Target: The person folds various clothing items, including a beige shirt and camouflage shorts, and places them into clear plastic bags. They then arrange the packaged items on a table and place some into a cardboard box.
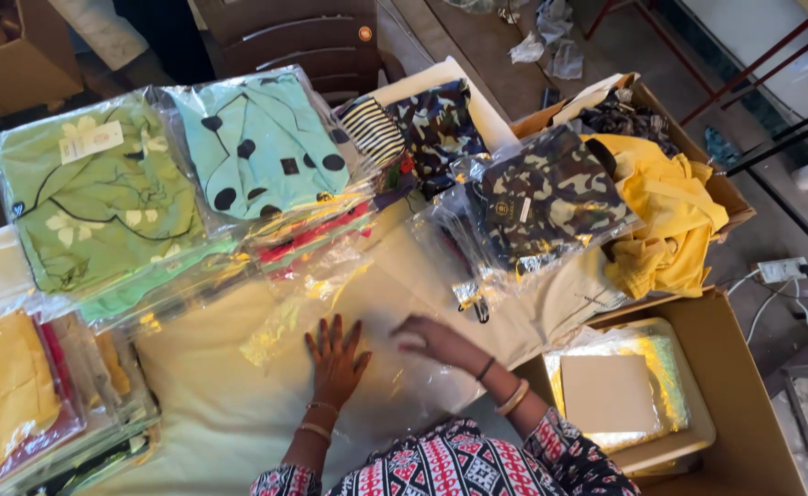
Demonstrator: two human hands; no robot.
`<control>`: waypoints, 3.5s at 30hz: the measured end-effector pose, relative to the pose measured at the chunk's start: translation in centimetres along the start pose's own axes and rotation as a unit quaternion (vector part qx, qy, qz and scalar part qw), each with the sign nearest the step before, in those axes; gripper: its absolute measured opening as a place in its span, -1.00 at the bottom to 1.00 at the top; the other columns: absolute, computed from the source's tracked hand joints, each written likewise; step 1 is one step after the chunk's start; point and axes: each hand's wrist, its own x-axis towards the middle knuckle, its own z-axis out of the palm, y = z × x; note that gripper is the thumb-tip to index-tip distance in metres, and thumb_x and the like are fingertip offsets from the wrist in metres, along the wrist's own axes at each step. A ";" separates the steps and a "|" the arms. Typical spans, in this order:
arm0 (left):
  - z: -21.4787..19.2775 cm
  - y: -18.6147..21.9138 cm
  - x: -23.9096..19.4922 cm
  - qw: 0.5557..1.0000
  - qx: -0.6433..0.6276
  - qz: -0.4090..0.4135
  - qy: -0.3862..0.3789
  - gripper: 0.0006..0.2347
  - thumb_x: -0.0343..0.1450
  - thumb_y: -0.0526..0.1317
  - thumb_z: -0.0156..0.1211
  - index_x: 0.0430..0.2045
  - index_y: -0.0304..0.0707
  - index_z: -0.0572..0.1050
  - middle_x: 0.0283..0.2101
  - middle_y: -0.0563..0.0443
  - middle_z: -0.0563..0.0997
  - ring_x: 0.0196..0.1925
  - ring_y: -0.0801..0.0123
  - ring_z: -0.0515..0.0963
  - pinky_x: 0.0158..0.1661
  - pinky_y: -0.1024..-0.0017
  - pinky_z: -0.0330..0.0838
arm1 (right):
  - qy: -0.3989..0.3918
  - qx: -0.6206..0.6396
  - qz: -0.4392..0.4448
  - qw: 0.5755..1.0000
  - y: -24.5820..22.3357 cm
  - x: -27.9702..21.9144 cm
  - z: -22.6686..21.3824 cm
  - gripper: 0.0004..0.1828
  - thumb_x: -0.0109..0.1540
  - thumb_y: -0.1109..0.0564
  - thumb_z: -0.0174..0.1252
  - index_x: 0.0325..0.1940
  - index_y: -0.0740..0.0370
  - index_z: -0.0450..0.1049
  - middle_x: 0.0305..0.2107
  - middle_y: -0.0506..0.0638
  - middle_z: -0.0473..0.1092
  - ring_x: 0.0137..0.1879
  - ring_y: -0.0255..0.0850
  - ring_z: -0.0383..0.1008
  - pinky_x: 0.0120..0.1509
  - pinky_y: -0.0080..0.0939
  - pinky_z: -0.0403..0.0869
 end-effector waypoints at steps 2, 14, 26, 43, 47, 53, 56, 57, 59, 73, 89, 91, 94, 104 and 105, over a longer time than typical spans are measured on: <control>-0.3 0.1 0.0 1.000 0.006 0.002 -0.001 -0.40 0.42 0.18 0.00 0.39 0.10 0.15 0.50 -0.26 0.02 0.52 -0.29 -0.12 0.33 -0.42 -0.37 | 0.072 -0.001 -0.014 0.997 0.1 2.7 -5.2 -0.67 0.29 -0.01 0.24 0.09 0.14 0.55 -0.07 0.10 0.48 0.08 0.00 0.48 0.20 -0.07 0.43; -1.7 0.9 1.1 1.000 0.006 0.003 0.021 -0.38 0.38 0.19 -0.01 0.37 0.10 0.15 0.48 -0.23 -0.01 0.51 -0.24 -0.12 0.33 -0.38 -0.36 | 0.487 -0.009 0.018 0.873 15.1 24.3 -35.3 -0.65 0.32 0.08 0.26 0.16 0.22 0.48 -0.17 0.04 0.50 -0.09 -0.20 0.49 0.07 -0.22 0.50; 5.5 -2.6 0.1 0.996 0.026 0.031 0.082 -0.27 0.28 0.30 0.04 0.38 0.17 0.13 0.48 -0.22 0.00 0.49 -0.21 -0.09 0.25 -0.45 -0.29 | 0.357 -0.192 0.261 0.876 32.8 33.0 -33.7 -0.31 0.11 -0.20 0.47 0.09 0.34 0.47 -0.02 0.33 0.46 0.15 0.22 0.42 0.22 0.10 0.39; 5.6 -2.8 -0.4 0.997 0.018 0.020 0.075 -0.27 0.27 0.33 0.07 0.37 0.21 0.15 0.48 -0.15 0.04 0.51 -0.16 -0.08 0.27 -0.43 -0.27 | 0.238 -0.072 0.346 0.905 34.2 28.1 -36.7 -0.37 -0.01 -0.14 0.50 -0.01 0.30 0.55 -0.13 0.26 0.55 0.00 0.09 0.57 0.12 0.01 0.48; 5.1 -2.7 -0.4 0.997 0.013 0.026 0.071 -0.29 0.30 0.30 0.04 0.38 0.18 0.15 0.48 -0.17 0.02 0.51 -0.16 -0.11 0.27 -0.42 -0.31 | 0.291 -0.045 0.323 0.899 36.9 30.8 -38.6 -0.42 0.00 -0.13 0.50 -0.07 0.28 0.59 -0.19 0.22 0.58 -0.08 0.03 0.61 0.07 -0.02 0.50; 3.4 -1.8 0.3 0.997 0.005 0.030 0.074 -0.32 0.34 0.26 0.01 0.39 0.14 0.13 0.49 -0.19 -0.01 0.51 -0.19 -0.12 0.29 -0.39 -0.34 | 0.496 0.000 0.158 0.853 27.8 28.8 -41.3 -0.53 0.09 -0.03 0.48 -0.04 0.29 0.59 -0.27 0.09 0.59 -0.18 -0.14 0.60 0.00 -0.13 0.51; 2.0 -1.2 0.5 0.997 0.000 0.027 0.070 -0.33 0.36 0.24 -0.01 0.39 0.12 0.12 0.49 -0.20 -0.01 0.51 -0.20 -0.12 0.30 -0.38 -0.34 | 0.553 0.094 0.038 0.827 22.1 26.8 -41.8 -0.67 0.16 0.11 0.43 -0.05 0.31 0.60 -0.28 -0.03 0.59 -0.19 -0.30 0.56 -0.02 -0.25 0.51; 1.6 -1.1 0.5 0.997 -0.003 0.025 0.068 -0.34 0.37 0.23 -0.01 0.39 0.11 0.12 0.48 -0.21 0.00 0.51 -0.21 -0.12 0.30 -0.38 -0.34 | 0.561 0.147 -0.014 0.815 19.9 26.1 -42.1 -0.74 0.22 0.17 0.40 -0.06 0.33 0.60 -0.27 -0.08 0.58 -0.19 -0.36 0.52 -0.03 -0.30 0.49; 1.1 -0.8 0.7 0.998 -0.004 0.024 0.064 -0.35 0.37 0.22 0.00 0.38 0.10 0.13 0.48 -0.21 0.00 0.50 -0.22 -0.11 0.30 -0.37 -0.34 | 0.566 0.190 -0.081 0.798 17.8 24.8 -42.3 -0.75 0.23 0.21 0.39 -0.03 0.33 0.59 -0.21 -0.09 0.57 -0.12 -0.36 0.51 0.06 -0.32 0.47; -1.8 0.5 0.4 0.993 0.084 -0.009 -0.077 -0.38 0.39 0.00 0.07 0.40 0.09 0.08 0.48 -0.21 -0.03 0.50 -0.22 -0.11 0.32 -0.35 -0.35 | 0.524 0.372 -0.254 0.723 -5.0 13.8 -35.5 -0.71 0.29 0.21 0.37 0.04 0.28 0.48 -0.09 -0.04 0.50 0.04 -0.25 0.50 0.24 -0.21 0.46; 5.8 -0.9 -1.7 0.982 -0.152 0.010 -0.110 -0.53 0.42 -0.24 0.13 0.29 -0.06 0.38 0.16 -0.09 0.47 0.21 0.00 0.41 0.27 0.17 0.32 | 0.186 0.180 -0.027 0.966 -17.8 1.0 -18.7 -0.64 0.17 0.26 0.37 0.03 0.23 0.49 -0.30 -0.12 0.51 -0.29 -0.36 0.49 -0.26 -0.35 0.48; 6.4 0.0 -2.7 0.966 -0.233 -0.003 -0.110 -0.56 0.39 -0.22 0.14 0.22 -0.17 0.39 0.19 -0.11 0.48 0.20 -0.04 0.41 0.26 0.20 0.35 | 0.097 0.146 -0.001 0.984 -12.9 3.4 -14.0 -0.67 0.21 0.21 0.37 0.04 0.27 0.53 -0.30 -0.12 0.52 -0.30 -0.38 0.47 -0.25 -0.36 0.48; 8.0 2.0 -5.9 0.951 -0.288 0.019 -0.110 -0.60 0.43 -0.18 0.12 0.20 -0.17 0.42 0.21 -0.13 0.50 0.24 0.01 0.42 0.29 0.22 0.30 | -0.017 0.271 0.001 0.962 -4.5 6.9 -6.0 -0.45 0.26 0.17 0.31 0.33 0.24 0.38 -0.01 -0.17 0.49 0.03 -0.45 0.46 0.13 -0.37 0.46; 7.3 3.0 -12.9 0.908 -0.349 -0.078 -0.217 -0.70 0.46 -0.16 0.12 0.06 -0.20 0.54 0.14 -0.18 0.58 0.19 0.07 0.50 0.21 0.23 0.35 | -0.038 0.160 0.188 0.968 8.1 2.7 1.5 -0.13 0.24 -0.15 0.29 0.55 0.07 0.09 0.34 0.07 0.28 0.40 -0.14 0.28 0.44 -0.13 0.26; 7.7 2.5 -13.8 0.938 -0.227 -0.067 -0.255 -0.72 0.44 -0.18 0.10 0.01 -0.15 0.58 0.08 -0.16 0.64 0.12 0.06 0.57 0.15 0.25 0.44 | -0.047 0.215 0.193 0.956 6.3 2.0 0.8 -0.09 0.22 -0.11 0.30 0.57 0.04 0.06 0.43 0.05 0.17 0.47 -0.16 0.17 0.48 -0.13 0.18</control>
